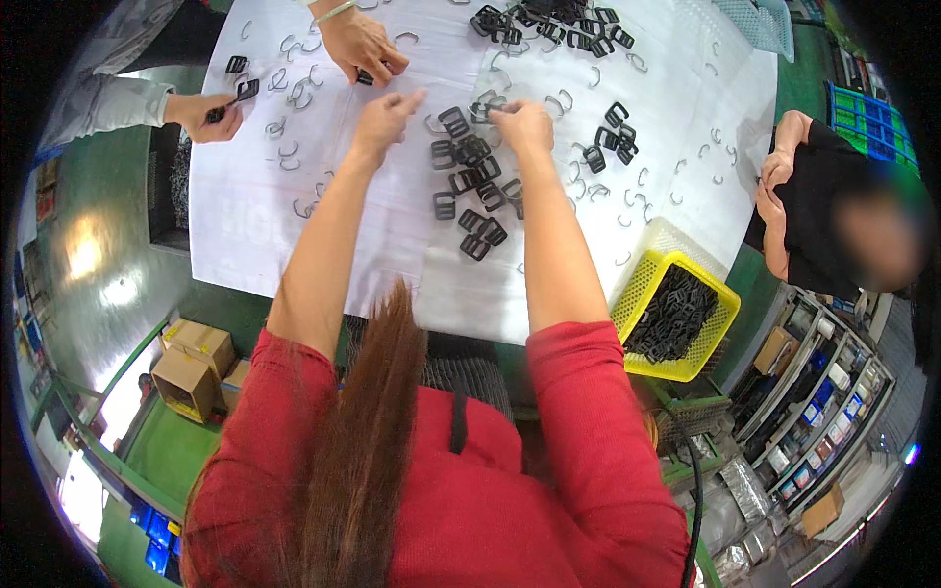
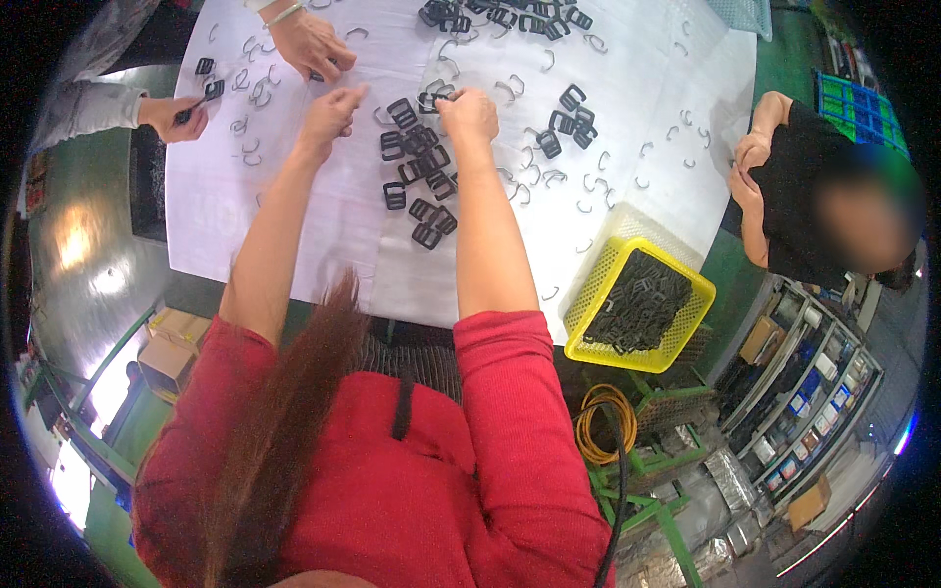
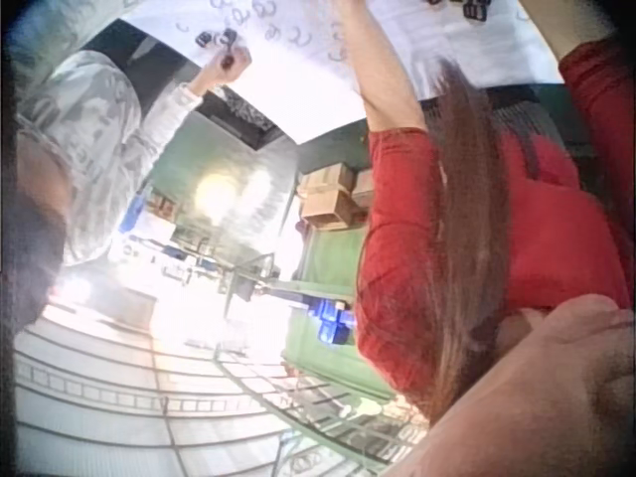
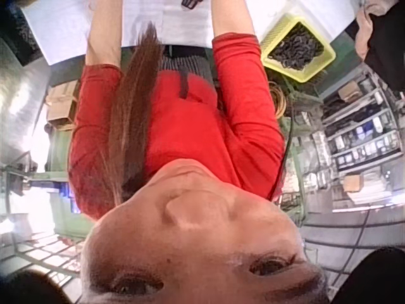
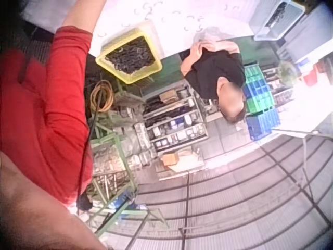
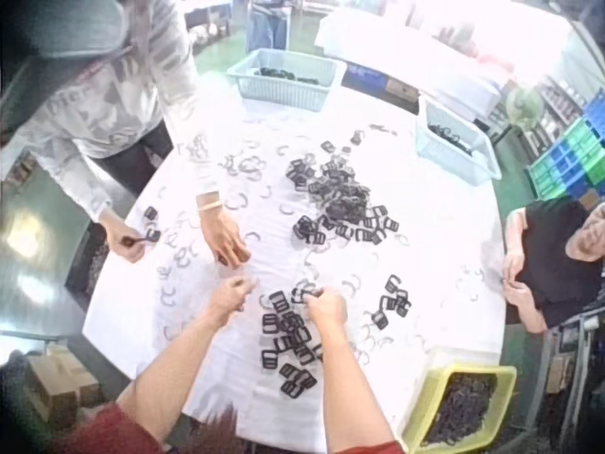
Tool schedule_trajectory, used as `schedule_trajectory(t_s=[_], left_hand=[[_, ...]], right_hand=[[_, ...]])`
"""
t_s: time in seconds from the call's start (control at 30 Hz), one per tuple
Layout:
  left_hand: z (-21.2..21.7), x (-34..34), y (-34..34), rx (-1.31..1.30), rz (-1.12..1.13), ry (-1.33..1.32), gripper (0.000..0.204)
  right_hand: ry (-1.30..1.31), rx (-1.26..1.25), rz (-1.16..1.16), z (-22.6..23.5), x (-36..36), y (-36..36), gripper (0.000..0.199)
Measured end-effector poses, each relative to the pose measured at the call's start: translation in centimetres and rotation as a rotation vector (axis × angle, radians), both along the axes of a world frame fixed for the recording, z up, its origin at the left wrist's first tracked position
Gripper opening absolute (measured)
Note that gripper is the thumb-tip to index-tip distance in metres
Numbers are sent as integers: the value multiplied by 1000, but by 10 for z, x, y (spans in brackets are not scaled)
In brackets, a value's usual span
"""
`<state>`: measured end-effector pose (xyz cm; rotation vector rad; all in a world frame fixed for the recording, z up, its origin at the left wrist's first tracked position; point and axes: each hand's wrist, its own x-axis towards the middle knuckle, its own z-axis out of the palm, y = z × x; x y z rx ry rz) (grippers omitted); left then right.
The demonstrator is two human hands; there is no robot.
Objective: The person repeatedly picks up small black plastic fasteners and metal hooks from a white table, separates them, and places the fasteners into a yellow basket. The person also gathers the metal hooks into a pile and folds the table covering to collect them.
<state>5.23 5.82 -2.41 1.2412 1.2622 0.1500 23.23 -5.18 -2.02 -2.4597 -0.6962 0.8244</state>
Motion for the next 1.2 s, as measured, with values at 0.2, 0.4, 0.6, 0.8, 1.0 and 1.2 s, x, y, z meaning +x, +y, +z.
schedule_trajectory(t_s=[0.2,0.4,0.6,0.8,1.0,1.2], left_hand=[[-4,35,-35,747,-331,306,44],[-11,41,-25,617,-470,329,42],[-8,39,-42,894,-498,271,40],[0,43,-42,660,-552,264,36],[8,-1,-24,-345,-185,-604,31],[9,-27,-34,-541,194,-553,24]], right_hand=[[-18,-96,-79,23,30,-40,26],[21,-91,-209,18,32,-103,29],[585,173,-506,33,22,-125,23],[390,70,-460,39,21,-140,20],[1007,517,-491,65,17,-165,19],[828,393,-311,34,2,-106,26]])
